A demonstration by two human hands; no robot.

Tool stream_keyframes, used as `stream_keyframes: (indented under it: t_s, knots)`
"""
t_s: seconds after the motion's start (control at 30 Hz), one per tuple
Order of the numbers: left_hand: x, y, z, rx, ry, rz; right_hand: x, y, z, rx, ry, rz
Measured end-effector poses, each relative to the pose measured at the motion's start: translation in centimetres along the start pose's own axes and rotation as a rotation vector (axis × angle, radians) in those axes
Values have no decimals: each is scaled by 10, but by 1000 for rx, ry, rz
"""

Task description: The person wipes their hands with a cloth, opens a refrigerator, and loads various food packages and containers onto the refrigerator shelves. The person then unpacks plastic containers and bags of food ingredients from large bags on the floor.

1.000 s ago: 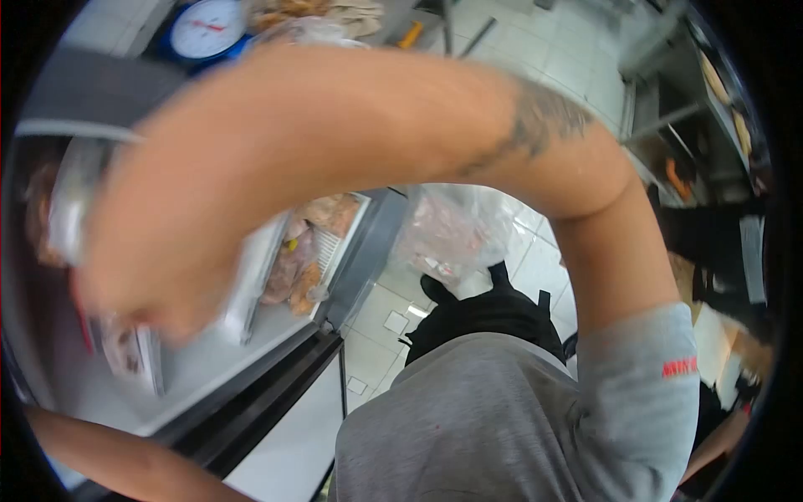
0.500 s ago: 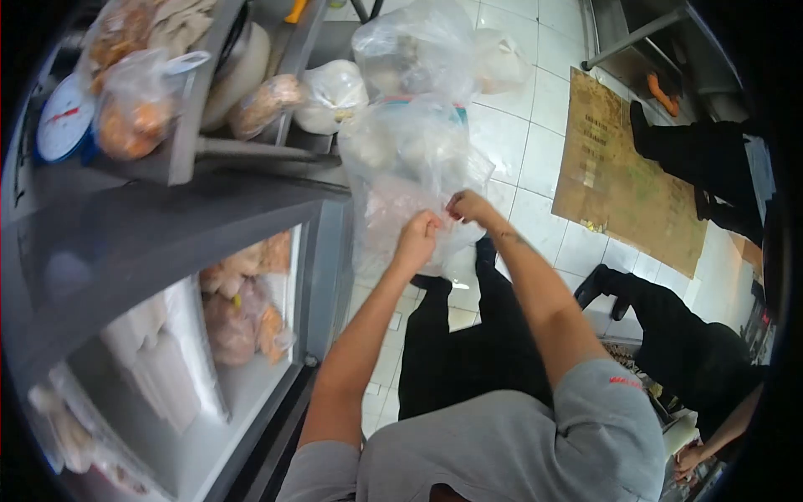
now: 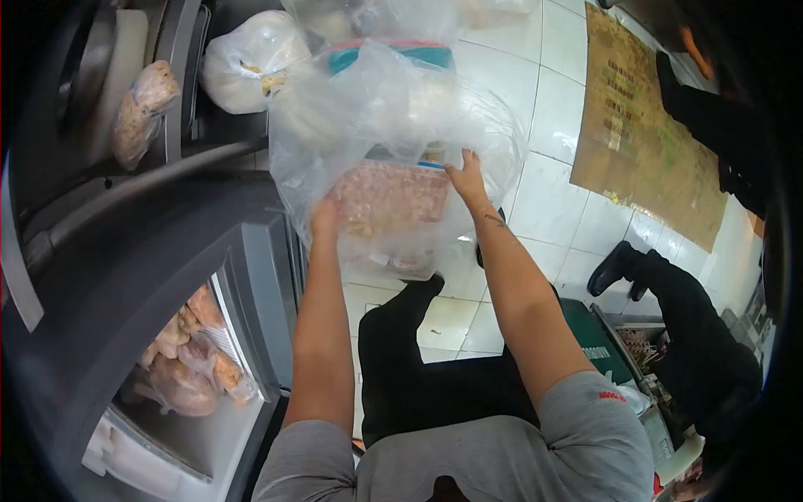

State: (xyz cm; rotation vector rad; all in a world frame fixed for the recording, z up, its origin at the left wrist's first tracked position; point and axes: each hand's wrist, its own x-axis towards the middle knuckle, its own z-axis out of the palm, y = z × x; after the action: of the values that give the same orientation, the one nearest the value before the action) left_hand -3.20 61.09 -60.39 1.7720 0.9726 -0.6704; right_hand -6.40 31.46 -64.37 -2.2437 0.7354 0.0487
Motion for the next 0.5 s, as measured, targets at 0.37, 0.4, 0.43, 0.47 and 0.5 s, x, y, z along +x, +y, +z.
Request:
stream_keyframes:
  t_s: [0.37,0.4,0.43,0.47,0.5]
  knots:
    - [-17,54,139,1440,-160,984,-34,25,5,149,-277,242]
    - [-17,60,140,1508,-195,972,-36,25,2,162,-282,242]
    - [-17,67,140,1583,-289,947,-39,25,-2,224,-298,249]
    - [-26,83,136,1658,-390,916,-45,18,-11,284,-317,262]
    - [-34,94,132,1731,-492,877,-54,13,-20,345,-338,275]
